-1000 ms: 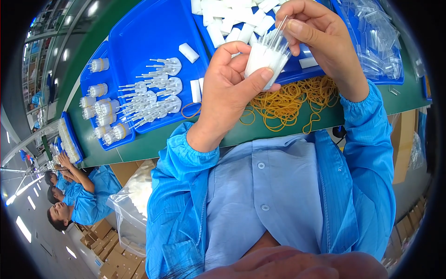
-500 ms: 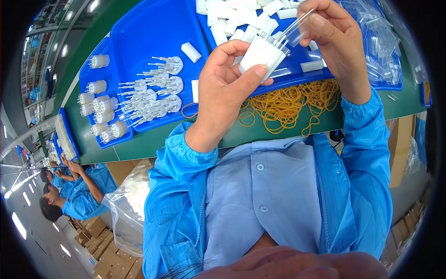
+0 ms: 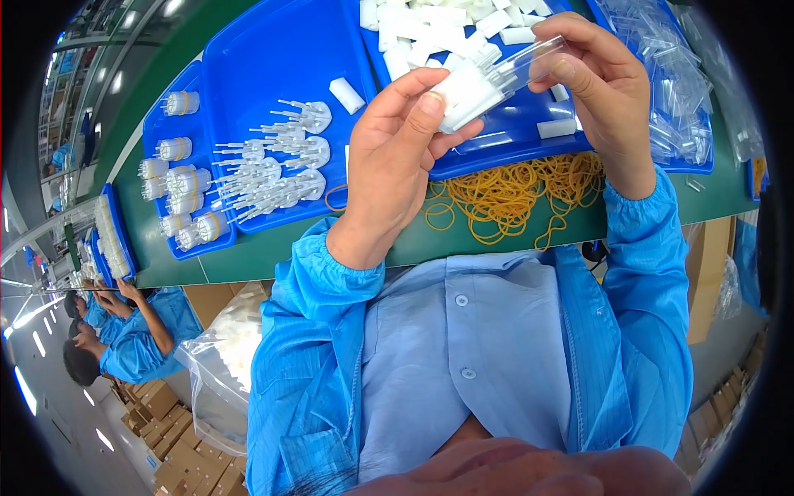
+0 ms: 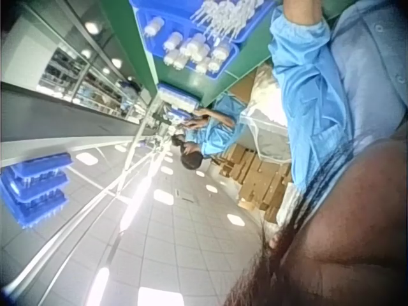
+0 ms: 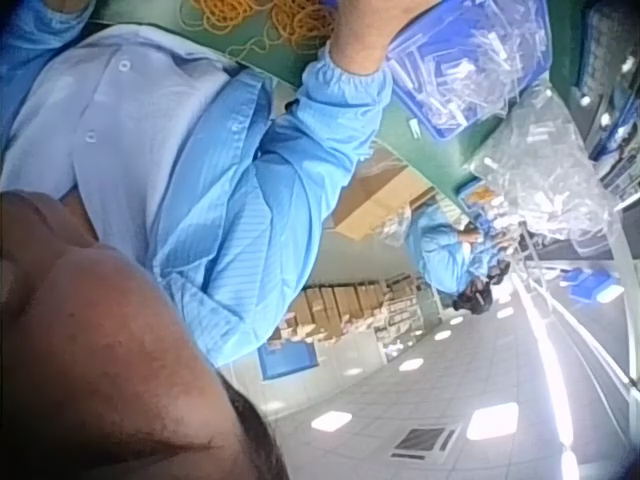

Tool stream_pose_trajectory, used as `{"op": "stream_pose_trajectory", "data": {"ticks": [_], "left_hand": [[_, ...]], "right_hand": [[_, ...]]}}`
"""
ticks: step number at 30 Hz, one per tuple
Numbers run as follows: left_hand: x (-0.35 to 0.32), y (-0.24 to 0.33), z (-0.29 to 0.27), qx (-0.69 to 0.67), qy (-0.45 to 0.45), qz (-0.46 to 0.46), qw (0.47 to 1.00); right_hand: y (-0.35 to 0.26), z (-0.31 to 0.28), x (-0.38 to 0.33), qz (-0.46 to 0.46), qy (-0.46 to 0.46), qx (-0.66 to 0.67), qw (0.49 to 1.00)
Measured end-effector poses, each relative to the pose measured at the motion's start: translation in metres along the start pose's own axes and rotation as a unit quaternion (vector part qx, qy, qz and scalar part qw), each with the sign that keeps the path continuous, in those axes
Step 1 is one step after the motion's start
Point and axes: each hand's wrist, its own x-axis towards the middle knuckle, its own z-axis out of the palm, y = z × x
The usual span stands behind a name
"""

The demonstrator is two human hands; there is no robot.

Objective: The person manually assembles white plastic housings and metal contact pins into electronic sensor components, then secures them with rubber bands.

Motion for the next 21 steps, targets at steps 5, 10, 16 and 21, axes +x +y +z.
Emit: {"op": "stream_pose_trajectory", "data": {"ticks": [5,10,16,21], "left_hand": [[0.000,-0.001,0.002,0.000,0.003,0.002,1.000],[0.001,-0.002,0.003,0.012,-0.006,0.009,1.000],[0.001,-0.002,0.002,-0.001,-0.005,0.008,1.000],[0.000,-0.001,0.003,0.015,-0.008,0.009,1.000]], "right_hand": [[-0.003,0.004,0.001,-0.012,0.012,-0.009,1.000],[-0.003,0.005,0.000,-0.013,0.019,-0.011,1.000],[-0.003,0.008,0.002,-0.019,-0.010,-0.018,1.000],[-0.005,0.012,0.003,-0.013,0.001,0.012,1.000]]}}
